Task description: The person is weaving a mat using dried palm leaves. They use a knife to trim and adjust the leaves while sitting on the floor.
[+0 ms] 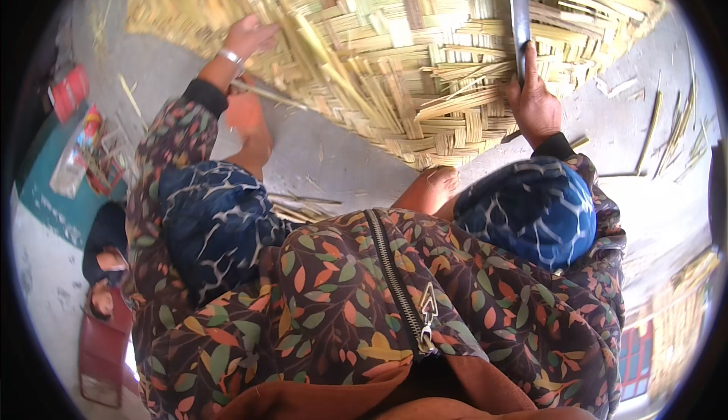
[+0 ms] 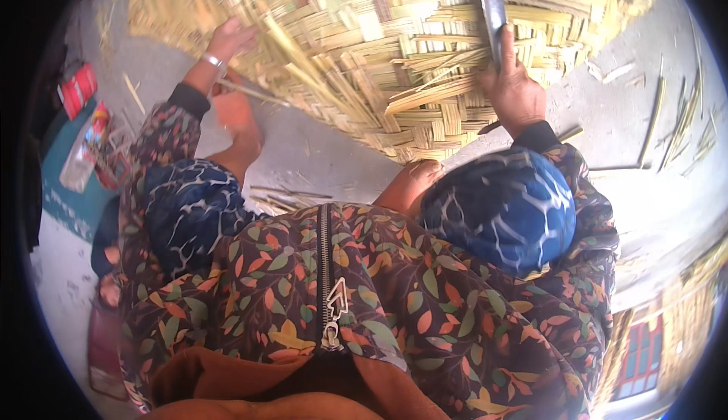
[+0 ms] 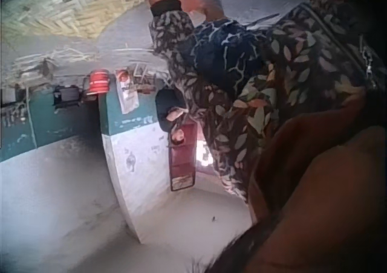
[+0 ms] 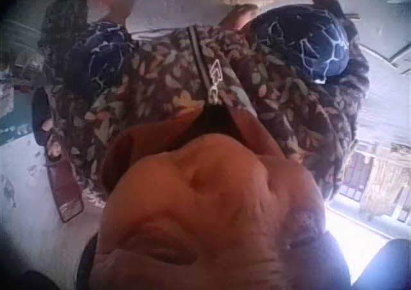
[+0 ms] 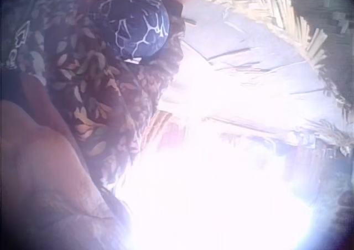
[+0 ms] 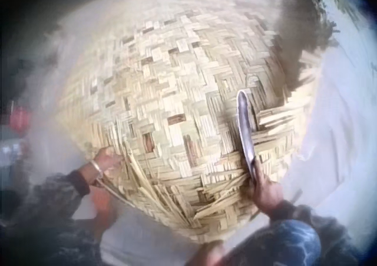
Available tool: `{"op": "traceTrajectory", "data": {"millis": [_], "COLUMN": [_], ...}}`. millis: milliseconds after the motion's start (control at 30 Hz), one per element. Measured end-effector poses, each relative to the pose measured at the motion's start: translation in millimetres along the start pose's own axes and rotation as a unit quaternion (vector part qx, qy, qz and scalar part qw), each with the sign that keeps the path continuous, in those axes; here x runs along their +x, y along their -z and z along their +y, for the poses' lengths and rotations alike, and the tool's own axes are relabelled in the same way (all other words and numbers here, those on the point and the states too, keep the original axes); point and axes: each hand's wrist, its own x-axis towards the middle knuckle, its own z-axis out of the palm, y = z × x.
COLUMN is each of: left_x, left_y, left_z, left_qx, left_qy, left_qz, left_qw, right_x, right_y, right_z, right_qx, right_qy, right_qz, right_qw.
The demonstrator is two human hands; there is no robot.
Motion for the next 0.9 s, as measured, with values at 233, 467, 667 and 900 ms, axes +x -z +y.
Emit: {"op": "traceTrajectory", "data": {"millis": [233,467,667,900], "left_x": [-18,-4,-20,-17], "left_y": [-5,-7,2,8], "left_z": [25,-18,12,23], "left_qx": [0.031,0.020,0.047,-0.015], "left_qy": [-0.004,-0.134,-0.070,-0.063], "left_qz": [0.002,0.064,0.012,-0.057], "left_qw": [0.999,0.989,0.996,0.996], "right_x": [4,1,-2,-5], "right_y": [15,12,20,15], "right_z": [-8,-9,-8,0], "right_qx": [-0.011,0.010,-0.021,-0.071], "right_qy": [-0.072,-0.034,-0.015,-0.004], "right_qz": [-0.082,-0.054,-0.114,-0.106], "right_qw": [0.994,0.998,0.993,0.992]}}
